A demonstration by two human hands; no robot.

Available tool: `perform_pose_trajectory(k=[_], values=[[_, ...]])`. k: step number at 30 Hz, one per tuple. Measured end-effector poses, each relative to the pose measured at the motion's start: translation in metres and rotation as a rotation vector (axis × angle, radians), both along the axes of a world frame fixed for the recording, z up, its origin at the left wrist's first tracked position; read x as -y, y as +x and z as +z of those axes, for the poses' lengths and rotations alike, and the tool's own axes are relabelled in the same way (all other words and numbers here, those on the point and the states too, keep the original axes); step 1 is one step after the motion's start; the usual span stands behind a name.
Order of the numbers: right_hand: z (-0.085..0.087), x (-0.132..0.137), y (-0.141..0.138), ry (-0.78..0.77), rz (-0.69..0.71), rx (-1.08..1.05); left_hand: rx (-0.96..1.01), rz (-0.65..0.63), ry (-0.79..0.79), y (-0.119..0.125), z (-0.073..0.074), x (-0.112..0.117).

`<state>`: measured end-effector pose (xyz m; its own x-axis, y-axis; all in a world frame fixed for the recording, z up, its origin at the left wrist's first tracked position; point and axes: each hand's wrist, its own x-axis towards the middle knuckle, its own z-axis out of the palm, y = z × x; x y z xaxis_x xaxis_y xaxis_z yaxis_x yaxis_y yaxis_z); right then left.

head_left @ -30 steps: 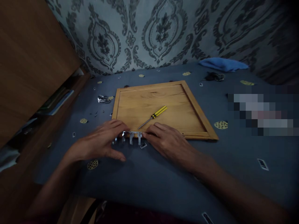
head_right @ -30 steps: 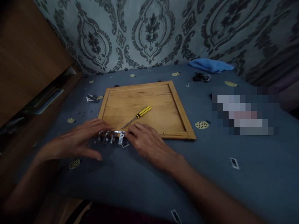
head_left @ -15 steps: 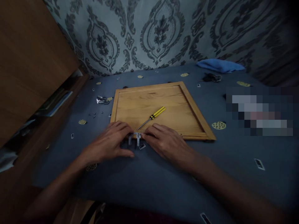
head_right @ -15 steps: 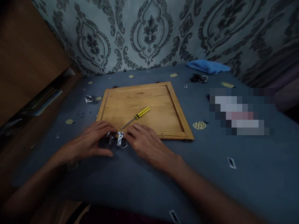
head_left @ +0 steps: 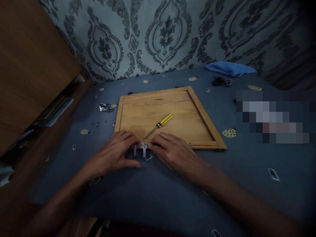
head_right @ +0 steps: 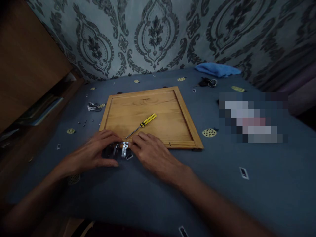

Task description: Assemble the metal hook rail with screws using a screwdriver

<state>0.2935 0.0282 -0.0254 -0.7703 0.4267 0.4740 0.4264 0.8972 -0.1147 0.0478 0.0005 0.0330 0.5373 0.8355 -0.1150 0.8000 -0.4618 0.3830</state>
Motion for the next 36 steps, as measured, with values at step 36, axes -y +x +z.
perform_pose_trajectory(k=[36], values=[[0.001,0.002,-0.001,-0.203,-0.030,0.059,0.209,0.066,0.176,0.002,-0.044,0.000]])
